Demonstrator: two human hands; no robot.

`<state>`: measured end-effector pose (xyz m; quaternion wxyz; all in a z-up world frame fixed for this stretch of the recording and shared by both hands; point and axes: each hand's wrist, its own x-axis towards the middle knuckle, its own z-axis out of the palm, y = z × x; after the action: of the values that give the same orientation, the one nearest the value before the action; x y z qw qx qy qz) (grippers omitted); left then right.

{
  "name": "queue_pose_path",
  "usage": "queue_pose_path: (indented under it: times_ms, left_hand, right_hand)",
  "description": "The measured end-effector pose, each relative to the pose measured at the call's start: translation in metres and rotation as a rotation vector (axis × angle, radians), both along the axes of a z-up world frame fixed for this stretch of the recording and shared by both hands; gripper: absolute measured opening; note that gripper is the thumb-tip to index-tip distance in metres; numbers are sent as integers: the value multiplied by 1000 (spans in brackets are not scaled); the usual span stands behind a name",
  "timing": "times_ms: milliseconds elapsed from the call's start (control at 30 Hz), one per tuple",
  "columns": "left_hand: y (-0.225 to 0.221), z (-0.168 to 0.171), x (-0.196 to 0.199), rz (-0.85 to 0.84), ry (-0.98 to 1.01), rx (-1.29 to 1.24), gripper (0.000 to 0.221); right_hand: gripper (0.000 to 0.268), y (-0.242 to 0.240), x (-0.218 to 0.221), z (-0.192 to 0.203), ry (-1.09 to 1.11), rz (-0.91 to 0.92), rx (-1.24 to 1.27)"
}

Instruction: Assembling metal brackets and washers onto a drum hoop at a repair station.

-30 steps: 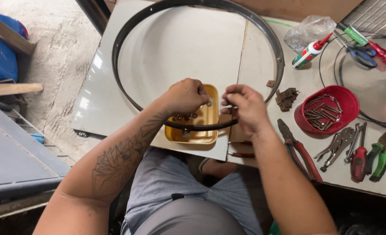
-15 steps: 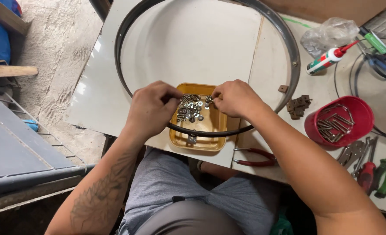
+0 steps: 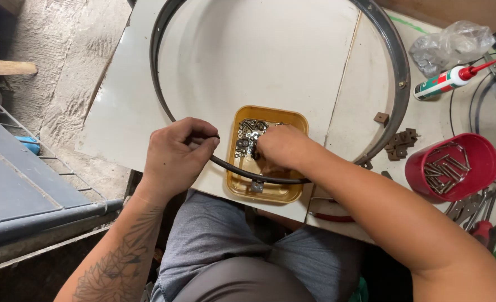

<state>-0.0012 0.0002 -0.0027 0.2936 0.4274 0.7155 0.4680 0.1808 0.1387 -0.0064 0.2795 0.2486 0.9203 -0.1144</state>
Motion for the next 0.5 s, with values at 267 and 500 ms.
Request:
queue_pose_path:
  times_ms: [267,500]
  left_hand:
    - [0,-6,-1,13,31,19,16]
    - [6,4,9,-55,-23,56,13]
  right_hand:
    - [20,12,-12,13,98,-93,-71]
    - [25,15,-11,17,77,-170,-168]
